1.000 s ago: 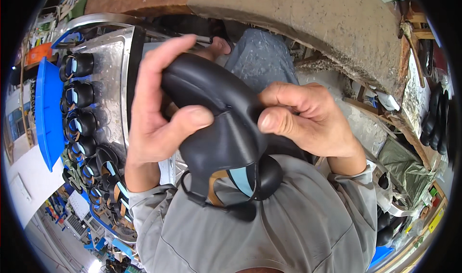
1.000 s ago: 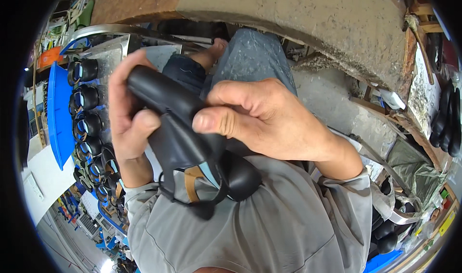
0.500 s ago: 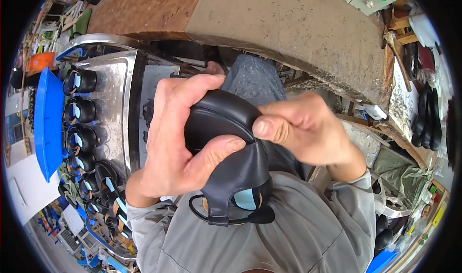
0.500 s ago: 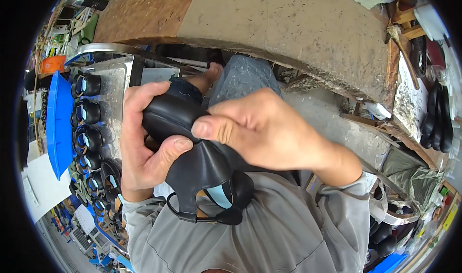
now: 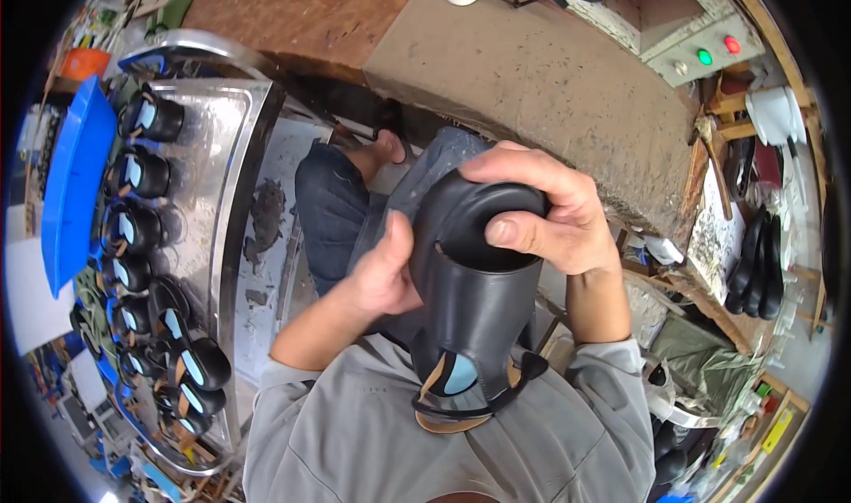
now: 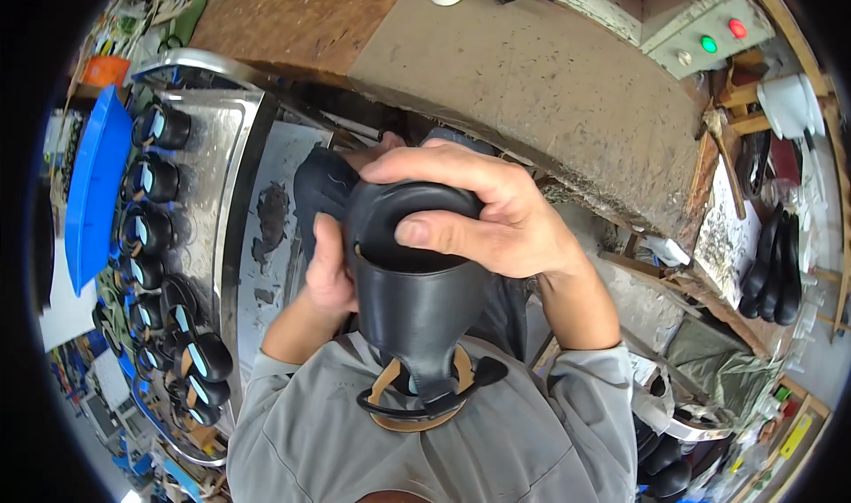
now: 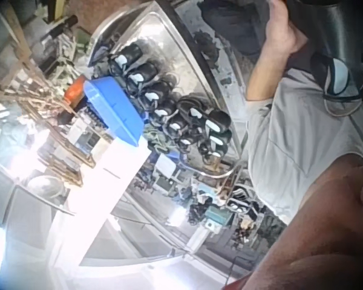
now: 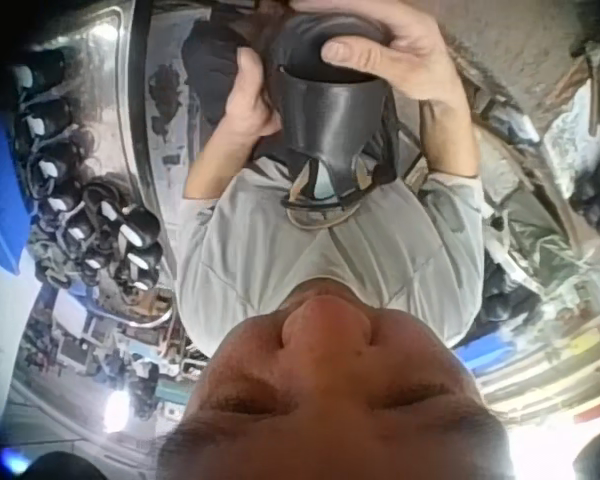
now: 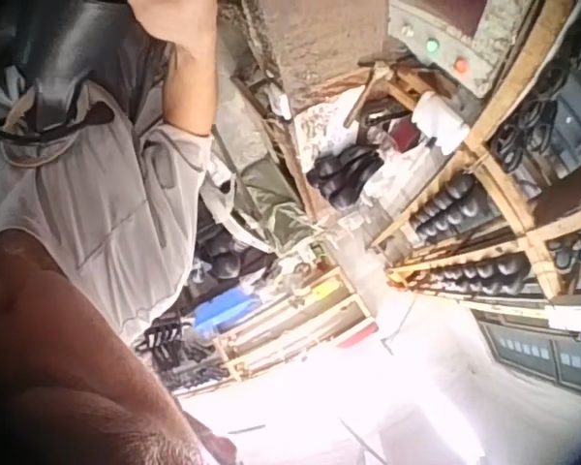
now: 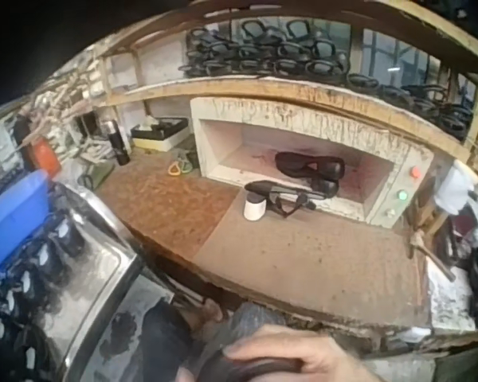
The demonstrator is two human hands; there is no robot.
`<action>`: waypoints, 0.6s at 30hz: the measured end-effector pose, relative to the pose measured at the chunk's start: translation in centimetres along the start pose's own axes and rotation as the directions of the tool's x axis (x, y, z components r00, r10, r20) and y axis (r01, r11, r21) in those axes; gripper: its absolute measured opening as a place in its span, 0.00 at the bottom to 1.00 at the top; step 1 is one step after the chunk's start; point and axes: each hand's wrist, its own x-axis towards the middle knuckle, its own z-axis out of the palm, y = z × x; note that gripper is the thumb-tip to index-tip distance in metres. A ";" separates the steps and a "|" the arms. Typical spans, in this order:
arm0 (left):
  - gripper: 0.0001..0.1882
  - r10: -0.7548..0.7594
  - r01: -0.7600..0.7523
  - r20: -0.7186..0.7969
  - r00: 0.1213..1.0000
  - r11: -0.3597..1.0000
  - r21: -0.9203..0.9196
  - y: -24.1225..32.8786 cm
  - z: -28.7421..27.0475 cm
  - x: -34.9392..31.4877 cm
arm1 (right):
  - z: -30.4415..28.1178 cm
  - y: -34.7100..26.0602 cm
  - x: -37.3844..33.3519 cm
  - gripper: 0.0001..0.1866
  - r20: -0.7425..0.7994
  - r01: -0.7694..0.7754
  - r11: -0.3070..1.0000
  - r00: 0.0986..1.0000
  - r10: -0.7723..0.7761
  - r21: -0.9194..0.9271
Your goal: The person assembles black sandals by pressing the sole onto the upper part of the shoe. They handle the components by hand, aligning the sole and upper, and pressing them together firmly. The person repeats this process for multiple sandals, placing the finished items on a metal tray.
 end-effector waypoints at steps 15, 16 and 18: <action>0.44 -0.013 0.013 0.008 1.000 0.998 -0.063 -0.2 1.1 -1.0 | 1.7 0.6 -0.2 0.17 -0.101 0.101 0.981 0.988 -0.118 -0.163; 0.43 -0.016 0.018 0.018 1.000 0.997 -0.070 -0.2 1.0 -0.9 | 1.6 0.7 -0.3 0.18 -0.108 0.085 0.983 0.989 -0.103 -0.164; 0.44 -0.024 0.029 0.044 0.999 0.994 -0.101 -0.5 0.7 -1.0 | 1.4 1.2 -0.1 0.21 -0.091 0.114 0.990 0.988 -0.122 -0.087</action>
